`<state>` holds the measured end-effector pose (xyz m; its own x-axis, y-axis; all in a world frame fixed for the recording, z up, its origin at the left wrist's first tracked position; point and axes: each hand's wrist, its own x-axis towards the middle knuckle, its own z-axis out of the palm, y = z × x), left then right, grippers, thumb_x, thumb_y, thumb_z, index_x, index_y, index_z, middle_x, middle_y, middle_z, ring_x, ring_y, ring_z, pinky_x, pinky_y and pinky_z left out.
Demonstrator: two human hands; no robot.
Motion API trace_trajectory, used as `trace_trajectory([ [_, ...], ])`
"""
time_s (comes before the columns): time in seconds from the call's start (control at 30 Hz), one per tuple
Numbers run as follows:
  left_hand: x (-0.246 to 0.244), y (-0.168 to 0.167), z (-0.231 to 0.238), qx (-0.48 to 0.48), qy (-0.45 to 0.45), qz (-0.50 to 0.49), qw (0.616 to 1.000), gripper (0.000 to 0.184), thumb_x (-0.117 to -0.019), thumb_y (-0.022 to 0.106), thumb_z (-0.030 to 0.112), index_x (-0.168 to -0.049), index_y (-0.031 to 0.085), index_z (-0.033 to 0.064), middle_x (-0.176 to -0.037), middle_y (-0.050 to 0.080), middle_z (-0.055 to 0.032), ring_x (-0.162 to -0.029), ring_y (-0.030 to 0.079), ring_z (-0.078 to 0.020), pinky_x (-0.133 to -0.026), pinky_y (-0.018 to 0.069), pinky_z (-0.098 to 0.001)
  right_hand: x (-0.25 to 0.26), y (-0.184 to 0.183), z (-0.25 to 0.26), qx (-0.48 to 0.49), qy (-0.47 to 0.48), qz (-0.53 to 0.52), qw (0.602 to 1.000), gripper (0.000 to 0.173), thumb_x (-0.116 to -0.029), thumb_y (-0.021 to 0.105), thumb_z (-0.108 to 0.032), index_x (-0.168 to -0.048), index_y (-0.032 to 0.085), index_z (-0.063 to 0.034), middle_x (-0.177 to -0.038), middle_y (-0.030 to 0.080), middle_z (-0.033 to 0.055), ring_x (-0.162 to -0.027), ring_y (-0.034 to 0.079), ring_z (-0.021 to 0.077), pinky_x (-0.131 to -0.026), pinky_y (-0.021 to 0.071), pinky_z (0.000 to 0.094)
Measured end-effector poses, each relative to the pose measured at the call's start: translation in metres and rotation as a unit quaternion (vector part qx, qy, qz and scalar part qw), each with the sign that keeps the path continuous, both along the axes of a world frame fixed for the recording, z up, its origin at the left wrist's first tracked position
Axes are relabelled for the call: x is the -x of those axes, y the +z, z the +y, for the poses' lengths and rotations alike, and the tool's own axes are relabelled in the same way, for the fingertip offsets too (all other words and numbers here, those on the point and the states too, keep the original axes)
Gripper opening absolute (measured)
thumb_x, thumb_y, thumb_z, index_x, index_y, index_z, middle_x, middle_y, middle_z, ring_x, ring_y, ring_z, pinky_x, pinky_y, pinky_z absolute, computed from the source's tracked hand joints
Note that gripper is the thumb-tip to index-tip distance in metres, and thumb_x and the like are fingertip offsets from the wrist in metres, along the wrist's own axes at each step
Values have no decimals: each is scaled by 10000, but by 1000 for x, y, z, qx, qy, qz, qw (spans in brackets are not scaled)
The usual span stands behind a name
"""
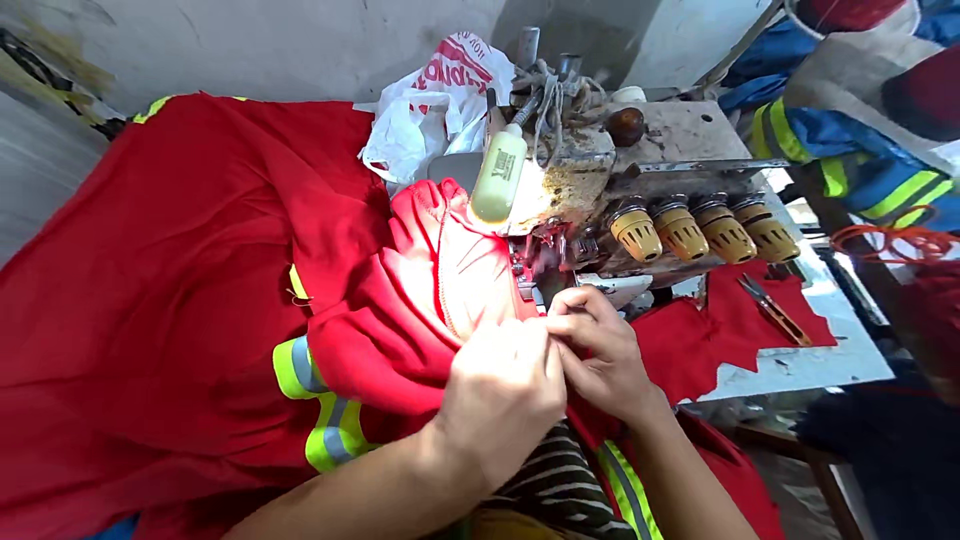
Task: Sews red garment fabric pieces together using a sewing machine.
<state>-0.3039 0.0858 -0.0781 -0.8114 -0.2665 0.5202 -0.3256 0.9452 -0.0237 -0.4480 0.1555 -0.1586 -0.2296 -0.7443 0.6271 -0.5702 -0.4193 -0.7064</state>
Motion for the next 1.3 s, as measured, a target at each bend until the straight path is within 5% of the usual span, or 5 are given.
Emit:
trace_trajectory([
  [0.23, -26, 23, -54, -9, 32, -74, 997, 311, -750, 708, 350, -795, 701, 42, -737, 659, -143, -681, 683, -353, -511, 480, -477, -5, 12, -9, -51, -53, -3, 997, 204, -995, 586, -176, -947, 726, -35, -949, 623, 54, -893, 582, -29, -798, 468, 73],
  [0.47, -29, 29, -49, 94, 65, -64, 991, 157, -908, 617, 84, -865, 716, -29, -707, 638, -180, -622, 618, -352, -603, 413, -484, -9, 9, -9, -26, -58, 12, 998, 201, -999, 581, -157, -956, 721, -19, -974, 647, 94, -904, 604, 15, -803, 479, 95],
  [0.6, -31, 27, -33, -62, -36, -16, 997, 342, -893, 609, 411, -975, 762, 117, -845, 707, -74, -741, 609, -231, -694, 389, -406, -9, 4, -5, -15, -53, -2, 998, 188, -992, 581, -142, -976, 728, -25, -982, 637, 89, -954, 600, 9, -866, 478, 97],
  [1.03, -21, 21, -30, 188, 52, 22, 981, 212, -1011, 515, 109, -853, 647, 59, -761, 562, -77, -771, 501, -241, -777, 306, -381, -12, 4, -9, 9, -64, 4, 998, 172, -981, 590, -127, -979, 731, -29, -980, 632, 93, -916, 601, 11, -817, 481, 94],
  [1.3, -29, -8, 23, 80, -54, -16, 995, 247, -966, 517, 34, -787, 683, 67, -722, 589, -40, -688, 503, -181, -736, 359, -326, -11, -12, 15, 16, -63, 40, 997, 246, -1046, 513, -209, -1147, 713, -108, -1033, 603, 103, -893, 586, 32, -773, 479, 107],
])
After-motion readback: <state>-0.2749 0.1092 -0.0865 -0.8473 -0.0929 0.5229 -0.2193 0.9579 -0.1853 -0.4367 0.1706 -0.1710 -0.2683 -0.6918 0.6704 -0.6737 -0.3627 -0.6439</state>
